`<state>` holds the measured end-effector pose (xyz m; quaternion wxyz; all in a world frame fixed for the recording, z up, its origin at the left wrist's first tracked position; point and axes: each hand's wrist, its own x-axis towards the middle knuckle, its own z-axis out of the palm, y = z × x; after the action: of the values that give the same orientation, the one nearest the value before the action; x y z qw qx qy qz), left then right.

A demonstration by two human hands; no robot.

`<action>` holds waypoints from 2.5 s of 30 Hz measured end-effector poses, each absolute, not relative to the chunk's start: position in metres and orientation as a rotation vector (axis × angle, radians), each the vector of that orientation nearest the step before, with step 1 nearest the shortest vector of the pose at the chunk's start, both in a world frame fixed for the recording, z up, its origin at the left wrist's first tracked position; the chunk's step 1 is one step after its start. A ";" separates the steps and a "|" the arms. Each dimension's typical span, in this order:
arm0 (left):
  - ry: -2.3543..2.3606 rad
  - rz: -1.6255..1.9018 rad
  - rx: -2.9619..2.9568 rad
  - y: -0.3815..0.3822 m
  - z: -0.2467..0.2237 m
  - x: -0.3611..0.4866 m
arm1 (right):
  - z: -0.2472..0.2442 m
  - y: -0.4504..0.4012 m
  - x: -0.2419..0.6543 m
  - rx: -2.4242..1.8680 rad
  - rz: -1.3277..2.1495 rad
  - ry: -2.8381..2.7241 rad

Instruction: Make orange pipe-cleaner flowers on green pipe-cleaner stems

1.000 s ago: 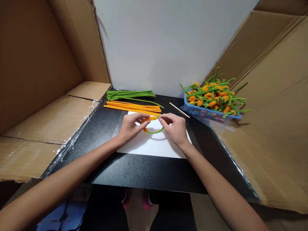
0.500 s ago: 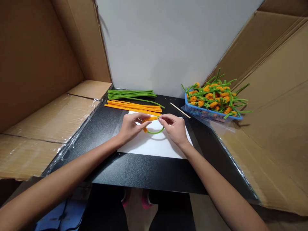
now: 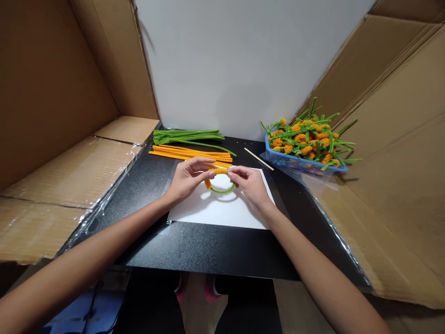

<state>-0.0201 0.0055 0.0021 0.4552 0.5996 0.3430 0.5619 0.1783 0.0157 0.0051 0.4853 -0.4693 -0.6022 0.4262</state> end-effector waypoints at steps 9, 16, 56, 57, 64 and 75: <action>0.955 1.389 1.911 0.005 -0.005 -0.025 | 0.008 0.011 0.178 -1.095 0.920 -1.547; 0.989 1.348 2.090 0.003 -0.008 -0.023 | 0.005 0.008 0.175 -1.064 0.829 -1.642; 1.169 1.372 1.904 0.003 0.000 -0.020 | 0.003 0.007 0.172 -1.167 0.682 -1.724; 1.170 1.374 1.898 0.003 -0.001 -0.020 | 0.003 0.007 0.172 -1.166 0.682 -1.724; 1.177 1.344 1.826 0.004 -0.002 -0.019 | 0.003 0.007 0.173 -1.164 0.720 -1.716; 1.211 1.370 1.814 0.010 -0.010 -0.028 | 0.007 0.009 0.180 -1.194 0.578 -1.717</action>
<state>-0.0276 0.0105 -0.0095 0.2791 0.6764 0.4516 0.5106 0.1796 0.0091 0.0069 0.4670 -0.4868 -0.6997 0.2355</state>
